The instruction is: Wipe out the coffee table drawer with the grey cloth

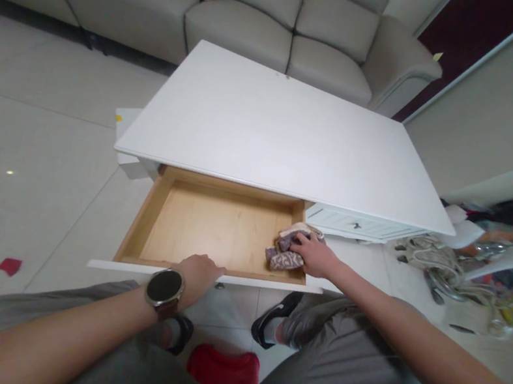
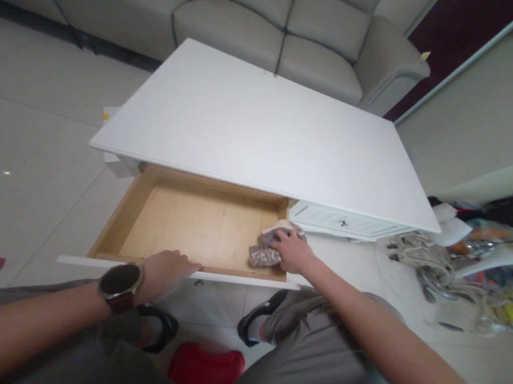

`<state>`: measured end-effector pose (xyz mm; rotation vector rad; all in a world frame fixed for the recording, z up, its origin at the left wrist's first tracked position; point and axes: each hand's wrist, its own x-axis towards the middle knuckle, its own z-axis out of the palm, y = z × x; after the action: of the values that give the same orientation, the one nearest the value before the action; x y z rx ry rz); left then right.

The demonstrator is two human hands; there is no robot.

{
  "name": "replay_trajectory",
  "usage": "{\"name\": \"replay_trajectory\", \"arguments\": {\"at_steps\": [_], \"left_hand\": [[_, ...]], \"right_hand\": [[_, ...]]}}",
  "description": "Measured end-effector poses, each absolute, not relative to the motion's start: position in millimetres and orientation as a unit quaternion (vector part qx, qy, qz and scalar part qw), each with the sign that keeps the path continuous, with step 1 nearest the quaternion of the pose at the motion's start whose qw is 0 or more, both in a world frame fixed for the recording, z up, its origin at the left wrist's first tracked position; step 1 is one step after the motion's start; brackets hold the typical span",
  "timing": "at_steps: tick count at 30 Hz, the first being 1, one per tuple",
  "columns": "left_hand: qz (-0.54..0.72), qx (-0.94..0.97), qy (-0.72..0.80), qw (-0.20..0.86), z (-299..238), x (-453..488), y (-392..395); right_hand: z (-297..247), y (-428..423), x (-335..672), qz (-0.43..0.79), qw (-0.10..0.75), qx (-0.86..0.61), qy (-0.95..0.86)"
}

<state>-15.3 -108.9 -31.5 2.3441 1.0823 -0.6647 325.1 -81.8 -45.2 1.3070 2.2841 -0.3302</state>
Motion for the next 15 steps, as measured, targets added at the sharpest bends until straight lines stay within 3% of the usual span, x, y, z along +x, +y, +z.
{"name": "replay_trajectory", "arguments": {"at_steps": [7, 15], "left_hand": [[-0.249, 0.857, 0.393, 0.223, -24.6, -13.2, -107.2], [-0.253, 0.813, 0.483, 0.207, -5.0, -3.3, -123.8]], "right_hand": [[-36.7, -93.5, 335.4, -0.172, 0.240, 0.430, 0.853], [-39.3, -33.7, 334.9, -0.079, 0.180, 0.534, 0.823]]}}
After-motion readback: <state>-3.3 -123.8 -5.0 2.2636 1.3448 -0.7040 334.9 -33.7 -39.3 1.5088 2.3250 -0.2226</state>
